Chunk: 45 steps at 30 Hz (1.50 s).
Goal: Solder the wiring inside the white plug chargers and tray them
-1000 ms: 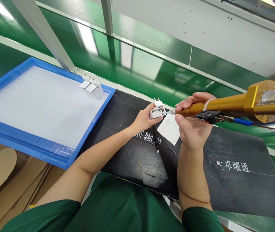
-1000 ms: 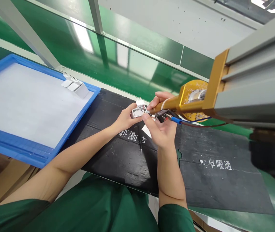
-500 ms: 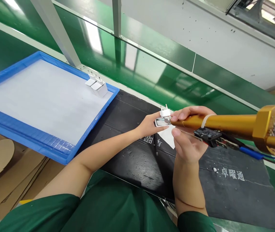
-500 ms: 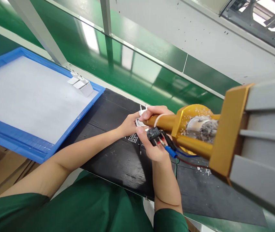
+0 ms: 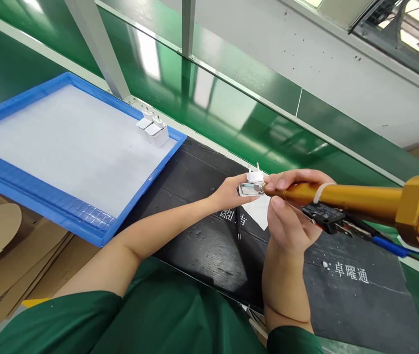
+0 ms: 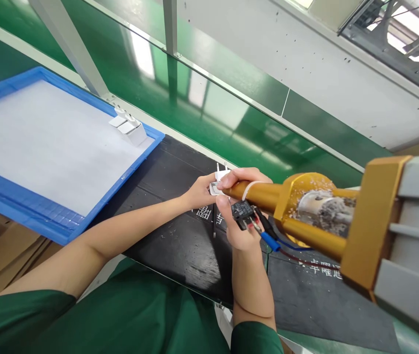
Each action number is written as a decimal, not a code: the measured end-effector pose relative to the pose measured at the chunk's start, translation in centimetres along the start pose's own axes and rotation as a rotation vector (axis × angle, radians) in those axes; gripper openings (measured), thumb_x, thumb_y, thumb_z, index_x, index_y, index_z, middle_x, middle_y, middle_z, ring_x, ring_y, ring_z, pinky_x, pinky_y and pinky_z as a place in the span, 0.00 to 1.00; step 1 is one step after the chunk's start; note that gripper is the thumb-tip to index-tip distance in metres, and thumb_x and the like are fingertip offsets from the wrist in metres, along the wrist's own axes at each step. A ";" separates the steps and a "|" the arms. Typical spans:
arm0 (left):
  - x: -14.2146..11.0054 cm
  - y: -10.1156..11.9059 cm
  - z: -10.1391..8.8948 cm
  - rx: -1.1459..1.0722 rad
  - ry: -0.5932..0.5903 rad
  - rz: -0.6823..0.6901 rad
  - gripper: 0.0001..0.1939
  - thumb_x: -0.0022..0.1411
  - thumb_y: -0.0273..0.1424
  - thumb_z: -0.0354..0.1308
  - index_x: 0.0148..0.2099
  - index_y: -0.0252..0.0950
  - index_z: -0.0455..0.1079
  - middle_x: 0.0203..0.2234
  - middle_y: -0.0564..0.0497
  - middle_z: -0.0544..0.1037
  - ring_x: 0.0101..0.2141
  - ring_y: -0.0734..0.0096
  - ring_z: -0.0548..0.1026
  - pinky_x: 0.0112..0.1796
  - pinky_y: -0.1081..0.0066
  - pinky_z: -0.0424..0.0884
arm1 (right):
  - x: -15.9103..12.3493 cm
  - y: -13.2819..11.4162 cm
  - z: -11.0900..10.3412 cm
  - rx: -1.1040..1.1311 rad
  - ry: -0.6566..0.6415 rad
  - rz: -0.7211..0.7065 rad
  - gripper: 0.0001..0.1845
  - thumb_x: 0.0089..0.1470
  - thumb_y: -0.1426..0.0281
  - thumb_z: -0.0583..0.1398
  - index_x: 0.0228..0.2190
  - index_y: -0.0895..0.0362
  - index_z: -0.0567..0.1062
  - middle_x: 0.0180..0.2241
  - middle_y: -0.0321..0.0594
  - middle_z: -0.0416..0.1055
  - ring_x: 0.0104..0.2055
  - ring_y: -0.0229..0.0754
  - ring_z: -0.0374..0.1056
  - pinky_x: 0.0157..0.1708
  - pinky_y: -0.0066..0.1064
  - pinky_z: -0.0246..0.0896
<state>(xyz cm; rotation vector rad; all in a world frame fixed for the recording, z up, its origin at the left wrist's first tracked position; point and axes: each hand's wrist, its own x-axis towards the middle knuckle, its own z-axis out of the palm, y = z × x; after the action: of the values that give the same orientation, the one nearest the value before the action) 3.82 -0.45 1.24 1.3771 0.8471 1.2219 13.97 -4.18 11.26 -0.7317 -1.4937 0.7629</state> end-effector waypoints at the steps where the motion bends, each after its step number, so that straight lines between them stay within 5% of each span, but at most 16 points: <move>1: 0.0 0.0 0.0 0.005 0.001 -0.012 0.25 0.50 0.32 0.67 0.51 0.33 0.72 0.40 0.48 0.81 0.41 0.62 0.78 0.42 0.68 0.74 | 0.1 0.1 0.1 -0.002 0.025 -0.024 0.18 0.47 0.65 0.68 0.41 0.42 0.72 0.30 0.34 0.64 0.33 0.44 0.67 0.48 0.47 0.69; 10: 0.1 0.1 -0.1 0.066 0.007 -0.010 0.24 0.51 0.31 0.66 0.52 0.35 0.72 0.40 0.49 0.81 0.40 0.64 0.78 0.42 0.68 0.73 | 0.3 1.0 0.0 -0.014 0.009 -0.129 0.23 0.44 0.59 0.67 0.44 0.45 0.71 0.30 0.36 0.63 0.32 0.44 0.65 0.43 0.47 0.70; 18: 1.7 0.6 -3.0 0.299 0.180 -0.222 0.19 0.50 0.33 0.66 0.46 0.36 0.76 0.35 0.51 0.81 0.37 0.64 0.78 0.40 0.69 0.72 | 1.9 2.5 -1.1 0.033 0.039 -0.128 0.20 0.46 0.51 0.64 0.40 0.44 0.72 0.28 0.35 0.62 0.27 0.42 0.63 0.34 0.42 0.69; 28: 1.3 1.4 -3.2 -0.207 -0.057 -0.222 0.22 0.45 0.40 0.68 0.41 0.32 0.75 0.33 0.45 0.81 0.33 0.62 0.79 0.36 0.66 0.76 | 3.3 4.4 -3.9 0.046 0.070 -0.136 0.19 0.46 0.58 0.66 0.42 0.41 0.75 0.30 0.33 0.68 0.32 0.41 0.65 0.33 0.35 0.66; 45: 1.1 2.0 -3.1 -0.323 -0.114 -0.221 0.26 0.41 0.43 0.71 0.39 0.30 0.75 0.30 0.44 0.82 0.32 0.59 0.80 0.32 0.66 0.77 | 3.3 5.0 -6.8 -0.217 -0.022 -0.110 0.20 0.53 0.61 0.58 0.48 0.44 0.67 0.38 0.37 0.71 0.41 0.46 0.70 0.44 0.43 0.68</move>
<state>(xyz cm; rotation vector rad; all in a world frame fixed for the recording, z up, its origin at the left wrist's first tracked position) 0.75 0.97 3.19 1.0524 0.6686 1.0456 20.62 1.68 9.40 -0.7973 -1.6393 0.5324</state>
